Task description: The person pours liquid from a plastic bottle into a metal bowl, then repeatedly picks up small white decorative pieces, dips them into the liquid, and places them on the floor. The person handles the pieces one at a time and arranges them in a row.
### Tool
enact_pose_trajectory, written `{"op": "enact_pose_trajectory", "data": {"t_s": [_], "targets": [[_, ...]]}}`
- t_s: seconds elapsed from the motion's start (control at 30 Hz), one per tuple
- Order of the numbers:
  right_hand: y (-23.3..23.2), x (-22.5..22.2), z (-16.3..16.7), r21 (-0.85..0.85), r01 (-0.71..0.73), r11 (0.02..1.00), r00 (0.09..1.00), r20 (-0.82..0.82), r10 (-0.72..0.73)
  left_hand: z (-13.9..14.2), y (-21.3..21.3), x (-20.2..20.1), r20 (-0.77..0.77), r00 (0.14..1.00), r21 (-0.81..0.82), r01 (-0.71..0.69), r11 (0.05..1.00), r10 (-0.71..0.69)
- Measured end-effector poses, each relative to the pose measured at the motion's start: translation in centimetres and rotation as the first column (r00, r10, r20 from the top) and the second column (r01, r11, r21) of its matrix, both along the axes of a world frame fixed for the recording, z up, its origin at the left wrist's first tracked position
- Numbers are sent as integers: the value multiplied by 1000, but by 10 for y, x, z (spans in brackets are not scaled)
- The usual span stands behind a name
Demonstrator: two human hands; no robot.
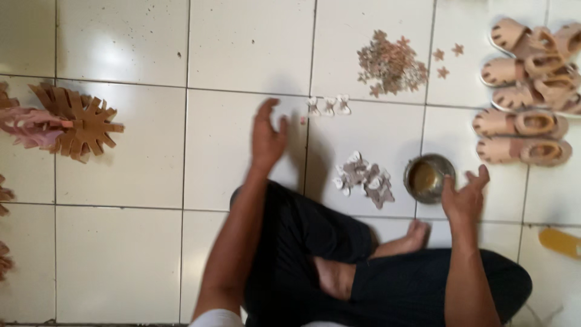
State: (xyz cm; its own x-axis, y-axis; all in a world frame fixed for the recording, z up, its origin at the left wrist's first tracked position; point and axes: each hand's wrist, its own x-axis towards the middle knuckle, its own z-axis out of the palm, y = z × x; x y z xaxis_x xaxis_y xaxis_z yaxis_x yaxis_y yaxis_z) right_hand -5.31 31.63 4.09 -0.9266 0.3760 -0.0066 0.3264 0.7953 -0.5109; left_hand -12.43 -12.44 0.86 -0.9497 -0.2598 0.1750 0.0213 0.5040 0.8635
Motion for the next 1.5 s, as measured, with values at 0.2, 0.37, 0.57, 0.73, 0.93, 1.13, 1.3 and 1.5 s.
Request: {"op": "enact_pose_trajectory", "data": {"t_s": [0.2, 0.37, 0.57, 0.73, 0.93, 1.13, 1.3, 1.5], "targets": [[19, 15, -49, -311, 228, 923, 974, 89, -210, -31, -97, 99, 100, 987, -392, -75, 917, 124], [-21, -38, -33, -53, -105, 993, 978, -189, 93, -48, -68, 234, 106, 987, -622, -31, 783, 123], [-58, -129, -8, -189, -137, 972, 976, 140, 165, -28, -49, 240, 318, 933, -628, 74, 775, 168], [-31, -177, -14, -86, -479, 874, 845, 224, 485, -26, -44, 237, 362, 906, -638, 68, 767, 221], [-34, -201, -4, -20, -646, 763, 690, 412, 595, -38, -62, 228, 326, 933, -689, 123, 715, 154], [-33, -184, 76, 122, -772, 624, 636, 140, 759, 37, -110, 137, 692, 711, -492, 335, 803, 127], [-29, -141, 80, -136, -607, 783, 795, -105, 597, 0, 126, 99, 424, 875, -761, 484, 432, -235], [-42, -127, 0, -32, -516, 856, 853, -116, 509, -38, 228, 91, 378, 784, -753, 570, 330, -493]]}}
